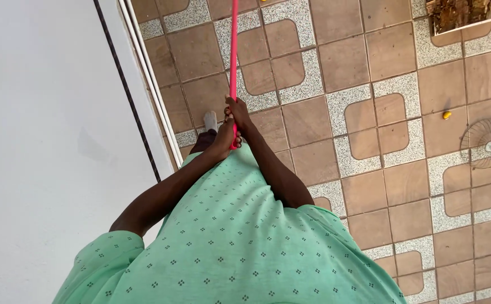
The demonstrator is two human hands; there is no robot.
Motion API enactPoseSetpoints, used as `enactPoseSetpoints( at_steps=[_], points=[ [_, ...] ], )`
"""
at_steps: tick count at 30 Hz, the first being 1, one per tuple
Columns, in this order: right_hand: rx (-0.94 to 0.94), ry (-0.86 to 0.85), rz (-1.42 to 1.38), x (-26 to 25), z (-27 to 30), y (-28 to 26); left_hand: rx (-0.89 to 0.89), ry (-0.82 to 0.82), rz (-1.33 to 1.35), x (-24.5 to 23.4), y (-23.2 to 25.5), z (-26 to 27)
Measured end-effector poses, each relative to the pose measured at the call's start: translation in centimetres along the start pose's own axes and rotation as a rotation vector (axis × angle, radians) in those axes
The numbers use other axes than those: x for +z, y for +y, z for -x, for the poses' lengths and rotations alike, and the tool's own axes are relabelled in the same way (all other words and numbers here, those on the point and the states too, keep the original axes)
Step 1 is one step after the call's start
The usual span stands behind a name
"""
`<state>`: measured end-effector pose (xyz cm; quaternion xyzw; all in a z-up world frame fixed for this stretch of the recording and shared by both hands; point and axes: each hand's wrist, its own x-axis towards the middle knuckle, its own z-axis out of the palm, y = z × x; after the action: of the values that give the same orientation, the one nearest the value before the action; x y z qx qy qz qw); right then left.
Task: The person is sweeping a tiled outdoor floor using a pink broom.
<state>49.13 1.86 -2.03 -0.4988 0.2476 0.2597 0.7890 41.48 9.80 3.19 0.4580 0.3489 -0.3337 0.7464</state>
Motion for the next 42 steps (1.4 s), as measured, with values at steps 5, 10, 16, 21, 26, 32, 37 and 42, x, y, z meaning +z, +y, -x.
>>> enactPoseSetpoints(
  at_steps=[5,10,16,21,26,32,37,42],
  points=[
    [0.010,-0.236,0.206,7.6,-12.0,0.2,0.131,0.127,0.197,-4.5,8.2,-4.5],
    [-0.043,-0.331,0.413,14.5,-28.1,2.5,0.182,0.118,0.353,-14.3,14.2,-15.9],
    [0.100,-0.306,0.427,18.0,-38.4,-0.8,0.022,0.048,0.452,-15.6,25.5,-22.1],
    [0.073,0.002,0.376,14.3,-37.4,-5.6,-0.122,-0.066,0.305,-12.8,29.0,-23.9],
    [0.002,0.263,0.104,6.0,-34.7,-5.8,-0.368,-0.169,0.077,-7.4,28.0,-25.4],
    [-0.113,0.561,0.014,4.7,-27.5,-12.6,-0.197,-0.261,-0.334,-1.8,29.1,-21.8],
    [-0.151,0.495,-0.071,10.1,-23.1,-14.5,-0.086,-0.243,-0.435,-3.4,31.2,-14.7],
    [-0.094,0.249,-0.077,14.0,-23.5,-14.4,-0.072,-0.135,-0.269,-5.2,31.0,-14.2]
  ],
)
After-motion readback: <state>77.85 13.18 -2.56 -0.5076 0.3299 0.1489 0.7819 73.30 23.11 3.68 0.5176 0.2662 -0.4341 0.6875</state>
